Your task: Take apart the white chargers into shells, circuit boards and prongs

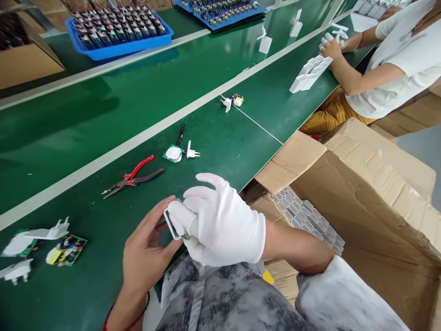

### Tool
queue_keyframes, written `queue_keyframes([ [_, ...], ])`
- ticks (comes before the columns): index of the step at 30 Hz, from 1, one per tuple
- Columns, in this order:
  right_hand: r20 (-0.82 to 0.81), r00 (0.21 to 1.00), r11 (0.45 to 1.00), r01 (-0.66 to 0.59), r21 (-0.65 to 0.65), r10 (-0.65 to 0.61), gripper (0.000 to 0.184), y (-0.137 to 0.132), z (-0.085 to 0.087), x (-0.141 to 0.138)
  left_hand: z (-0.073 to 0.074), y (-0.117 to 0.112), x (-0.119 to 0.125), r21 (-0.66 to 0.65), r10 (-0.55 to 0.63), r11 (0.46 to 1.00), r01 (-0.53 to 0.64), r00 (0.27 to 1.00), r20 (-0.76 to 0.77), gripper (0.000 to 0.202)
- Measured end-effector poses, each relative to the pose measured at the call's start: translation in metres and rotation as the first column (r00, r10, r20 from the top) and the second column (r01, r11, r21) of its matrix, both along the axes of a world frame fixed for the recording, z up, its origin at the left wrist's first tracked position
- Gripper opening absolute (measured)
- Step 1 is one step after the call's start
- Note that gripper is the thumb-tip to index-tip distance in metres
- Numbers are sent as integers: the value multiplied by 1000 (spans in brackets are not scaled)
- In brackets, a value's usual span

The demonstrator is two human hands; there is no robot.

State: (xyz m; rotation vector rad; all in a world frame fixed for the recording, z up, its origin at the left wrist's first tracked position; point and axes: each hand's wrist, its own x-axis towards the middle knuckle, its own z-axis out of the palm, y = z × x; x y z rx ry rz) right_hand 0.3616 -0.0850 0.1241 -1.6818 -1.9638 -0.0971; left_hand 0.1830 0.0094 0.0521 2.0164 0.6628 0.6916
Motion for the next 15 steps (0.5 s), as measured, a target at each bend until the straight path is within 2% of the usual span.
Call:
queue_keyframes([
  [9,4,1000,1000,-6,-17,6,25,-3,2,1,2,0,2,-23,-18,1000,19,999,35,64],
  [15,8,1000,999,16,31,-16,24,-4,4,-1,3,2,2,-48,-32,998,34,999,42,63],
])
